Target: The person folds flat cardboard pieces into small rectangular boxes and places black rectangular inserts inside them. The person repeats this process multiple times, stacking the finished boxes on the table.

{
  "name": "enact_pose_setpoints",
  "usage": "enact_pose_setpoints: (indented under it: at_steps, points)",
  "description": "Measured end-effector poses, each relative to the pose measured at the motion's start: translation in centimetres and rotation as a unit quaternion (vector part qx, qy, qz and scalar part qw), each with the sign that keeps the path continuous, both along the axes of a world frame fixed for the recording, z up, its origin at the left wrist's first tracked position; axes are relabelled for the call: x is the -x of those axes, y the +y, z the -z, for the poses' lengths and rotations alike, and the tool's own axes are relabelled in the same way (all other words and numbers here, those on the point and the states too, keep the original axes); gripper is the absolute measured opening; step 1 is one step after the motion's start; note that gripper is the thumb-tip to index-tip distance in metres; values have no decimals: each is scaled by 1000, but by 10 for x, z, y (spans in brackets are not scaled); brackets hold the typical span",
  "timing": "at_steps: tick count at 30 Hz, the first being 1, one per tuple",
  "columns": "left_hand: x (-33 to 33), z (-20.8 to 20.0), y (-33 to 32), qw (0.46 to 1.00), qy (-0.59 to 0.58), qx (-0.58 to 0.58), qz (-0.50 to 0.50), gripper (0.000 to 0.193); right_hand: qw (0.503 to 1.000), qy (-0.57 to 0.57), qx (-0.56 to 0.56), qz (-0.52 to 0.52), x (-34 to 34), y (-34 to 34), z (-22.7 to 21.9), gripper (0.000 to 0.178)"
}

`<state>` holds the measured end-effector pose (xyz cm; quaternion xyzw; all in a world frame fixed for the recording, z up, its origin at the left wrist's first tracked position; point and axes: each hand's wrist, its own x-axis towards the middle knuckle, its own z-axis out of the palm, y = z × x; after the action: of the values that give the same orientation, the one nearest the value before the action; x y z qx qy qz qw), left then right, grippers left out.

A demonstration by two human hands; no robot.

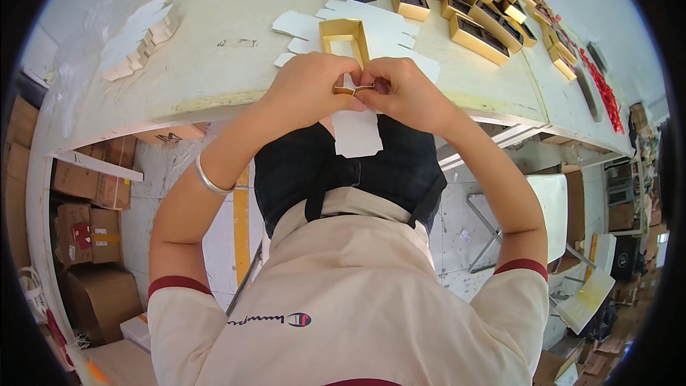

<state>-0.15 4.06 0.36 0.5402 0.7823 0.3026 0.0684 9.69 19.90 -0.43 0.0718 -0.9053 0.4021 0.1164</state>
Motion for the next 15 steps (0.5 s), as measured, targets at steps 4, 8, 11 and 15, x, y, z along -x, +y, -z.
enact_pose_setpoints:
  at_steps: [4,8,11,15]
  points:
    - [2,17,0,998,13,-56,1,24,997,-76,28,6,-4,1,-2,25]
    - [-1,21,-2,996,14,-90,-5,24,996,-4,-83,-39,-25,7,-9,49]
    - [0,20,-2,996,-6,-86,-8,23,967,121,-223,-31,-37,2,-2,54]
    - [7,11,-2,996,-88,-22,24,23,961,212,-176,-33,-31,7,14,46]
